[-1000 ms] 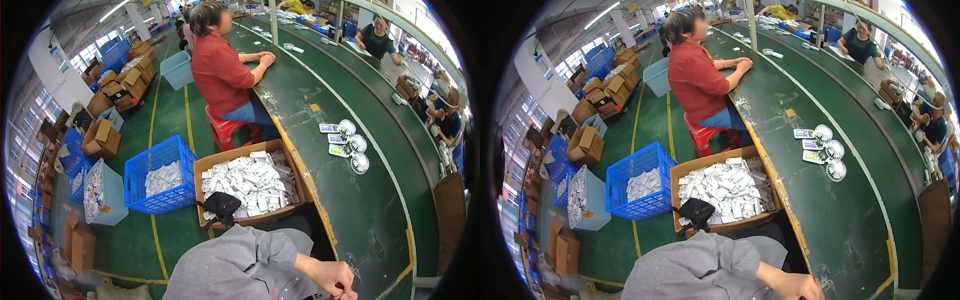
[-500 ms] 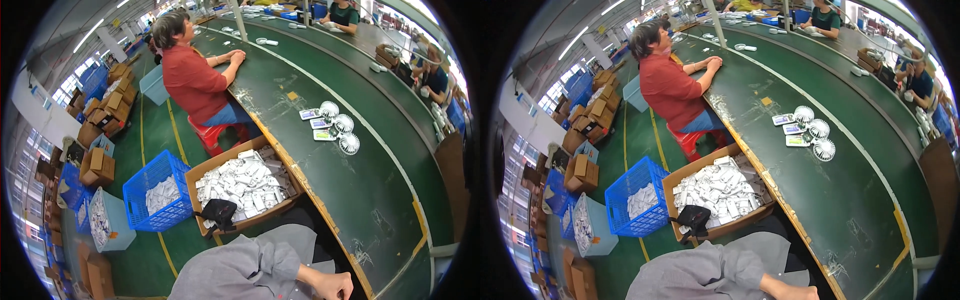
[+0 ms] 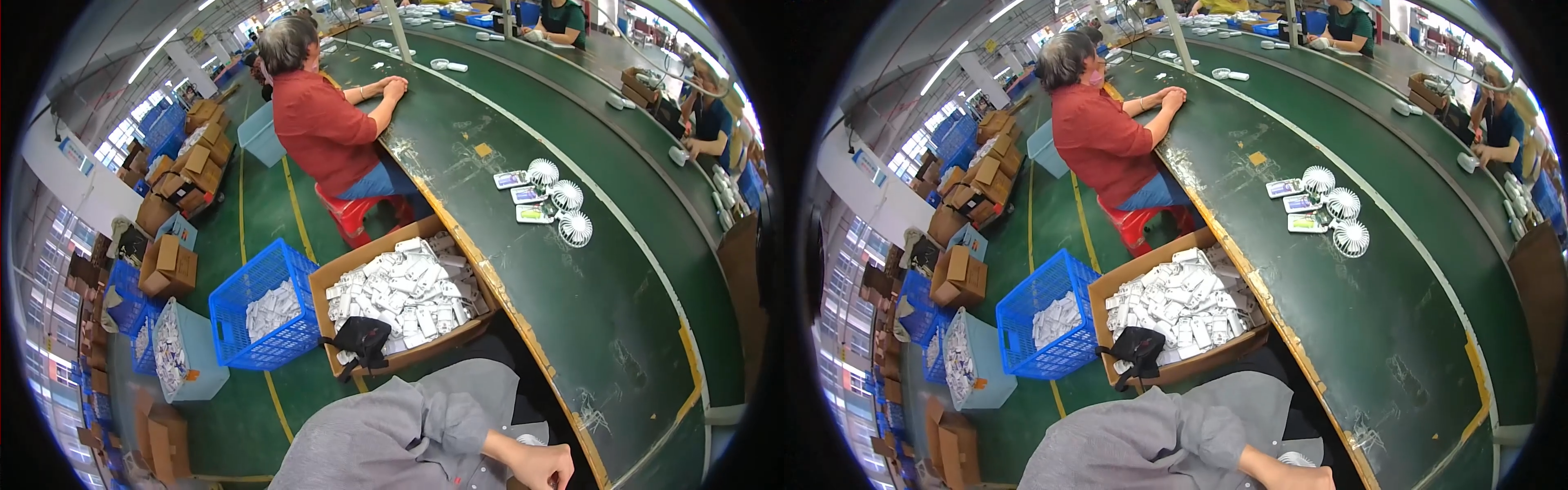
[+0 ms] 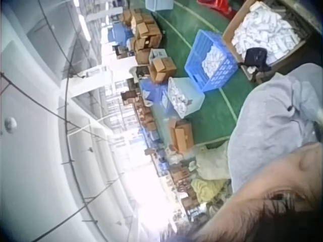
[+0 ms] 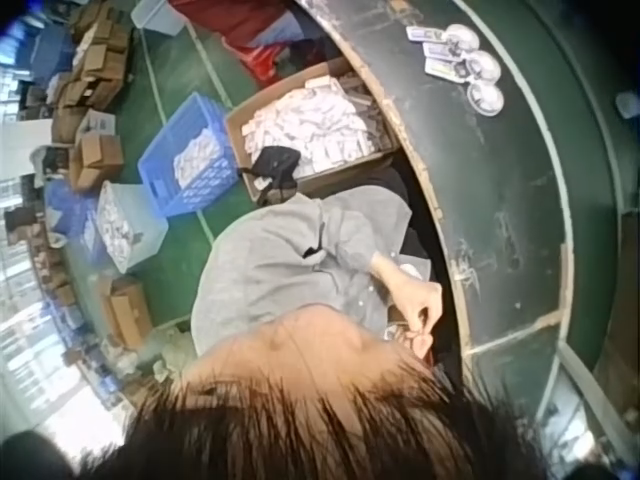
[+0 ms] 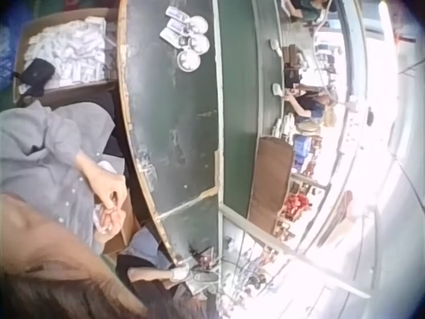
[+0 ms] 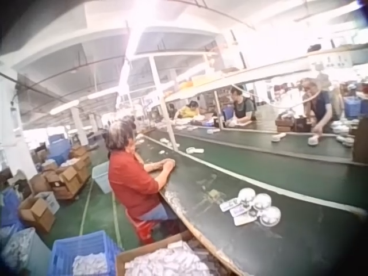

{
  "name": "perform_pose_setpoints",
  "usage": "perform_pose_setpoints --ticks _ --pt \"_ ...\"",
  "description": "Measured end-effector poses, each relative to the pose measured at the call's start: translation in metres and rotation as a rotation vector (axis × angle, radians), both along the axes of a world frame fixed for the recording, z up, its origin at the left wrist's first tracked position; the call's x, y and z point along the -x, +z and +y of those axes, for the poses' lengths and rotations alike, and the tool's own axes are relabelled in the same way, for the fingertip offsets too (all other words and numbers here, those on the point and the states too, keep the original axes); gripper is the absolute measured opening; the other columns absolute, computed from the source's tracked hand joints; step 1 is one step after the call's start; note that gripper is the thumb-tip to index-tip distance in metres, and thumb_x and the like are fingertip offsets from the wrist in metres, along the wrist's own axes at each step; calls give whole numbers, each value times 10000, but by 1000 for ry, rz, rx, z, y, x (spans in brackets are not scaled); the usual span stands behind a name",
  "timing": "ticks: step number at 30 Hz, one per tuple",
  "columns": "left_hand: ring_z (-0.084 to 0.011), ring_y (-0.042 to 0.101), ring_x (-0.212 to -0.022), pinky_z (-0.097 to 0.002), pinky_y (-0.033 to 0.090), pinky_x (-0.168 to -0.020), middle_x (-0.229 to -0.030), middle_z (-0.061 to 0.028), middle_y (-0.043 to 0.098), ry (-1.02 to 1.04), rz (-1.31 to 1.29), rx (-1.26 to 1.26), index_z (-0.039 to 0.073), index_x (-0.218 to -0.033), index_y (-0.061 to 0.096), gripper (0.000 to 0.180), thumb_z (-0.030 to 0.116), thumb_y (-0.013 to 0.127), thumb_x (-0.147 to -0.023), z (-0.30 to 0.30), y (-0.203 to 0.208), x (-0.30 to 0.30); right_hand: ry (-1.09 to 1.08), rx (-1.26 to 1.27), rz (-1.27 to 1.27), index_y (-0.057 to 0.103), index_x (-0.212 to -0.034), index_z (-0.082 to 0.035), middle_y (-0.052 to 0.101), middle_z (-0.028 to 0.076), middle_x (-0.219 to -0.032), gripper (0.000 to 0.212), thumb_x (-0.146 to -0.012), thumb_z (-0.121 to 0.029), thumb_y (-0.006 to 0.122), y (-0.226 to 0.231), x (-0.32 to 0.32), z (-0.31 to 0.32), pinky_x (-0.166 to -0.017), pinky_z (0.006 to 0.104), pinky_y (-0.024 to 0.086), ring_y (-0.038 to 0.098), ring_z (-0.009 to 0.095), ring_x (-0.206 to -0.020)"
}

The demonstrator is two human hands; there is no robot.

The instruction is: The person assembles handheld fans by hand, connecting the fan heads, circuit boards, and batteries into the handle casings and placing the assembled fans onto the conveyor belt.

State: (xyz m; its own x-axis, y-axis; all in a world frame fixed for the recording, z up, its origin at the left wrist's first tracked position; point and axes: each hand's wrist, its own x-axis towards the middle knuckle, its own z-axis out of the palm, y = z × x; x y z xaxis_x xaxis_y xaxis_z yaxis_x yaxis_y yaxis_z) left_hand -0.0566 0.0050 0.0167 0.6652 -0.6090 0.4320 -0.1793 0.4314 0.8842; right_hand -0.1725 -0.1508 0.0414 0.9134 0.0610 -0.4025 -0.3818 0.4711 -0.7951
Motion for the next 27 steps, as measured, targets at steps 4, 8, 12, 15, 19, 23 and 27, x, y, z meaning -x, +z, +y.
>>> perform_pose_setpoints --ticks 4,8,12,15,19,23,27 --pt "-234 673 -665 -314 529 -572 -742 -115 688 32 -69 -18 23 -787 723 135 148 754 -749 1 -3 -2 -85 -143 67 533 -663 -28 417 -12 -429 308 -956 -116 506 15 -16 17 -400 235 267 353 84 -355" --pt "-284 659 -748 -374 531 -627 -814 -114 674 104 -443 -113 71 -871 704 146 216 700 -853 7 -16 0 -3 314 239 579 -701 -5 447 -19 -460 283 -950 -135 545 42 -24 27 -407 216 255 360 64 -382" --pt "-330 587 -684 -425 469 -594 -650 -133 571 464 -373 -188 16 -667 614 105 116 641 -650 21 -29 -29 195 321 168 625 -738 23 432 -39 -461 268 -948 -129 557 30 -11 4 -400 214 225 346 45 -389" --pt "-211 616 -627 -305 478 -537 -775 -87 655 466 -89 -126 -3 -791 678 120 -19 599 -702 56 -8 -55 95 526 46 592 -844 23 476 -7 -554 168 -933 -119 578 11 -4 8 -460 242 285 405 86 -470" --pt "-121 601 -645 -242 447 -537 -800 -69 663 326 14 -39 -5 -796 683 126 -25 593 -710 60 -11 -56 -8 809 -130 549 -984 21 535 37 -678 157 -913 -105 607 -25 -7 21 -540 279 366 484 140 -578" --pt "-82 543 -595 -205 400 -500 -807 -52 616 91 512 218 0 -817 640 106 -18 566 -743 52 -15 -64 -112 1094 -307 505 -1125 20 594 80 -802 289 -892 -92 635 -65 -14 32 -620 316 447 564 195 -686" --pt "-49 467 -524 -204 370 -461 -790 -55 576 -127 720 338 -10 -880 578 116 2 511 -786 36 -5 -62 -228 1374 -470 462 -1266 19 652 124 -926 453 -872 -79 663 -95 -10 30 -700 353 528 643 250 -793"
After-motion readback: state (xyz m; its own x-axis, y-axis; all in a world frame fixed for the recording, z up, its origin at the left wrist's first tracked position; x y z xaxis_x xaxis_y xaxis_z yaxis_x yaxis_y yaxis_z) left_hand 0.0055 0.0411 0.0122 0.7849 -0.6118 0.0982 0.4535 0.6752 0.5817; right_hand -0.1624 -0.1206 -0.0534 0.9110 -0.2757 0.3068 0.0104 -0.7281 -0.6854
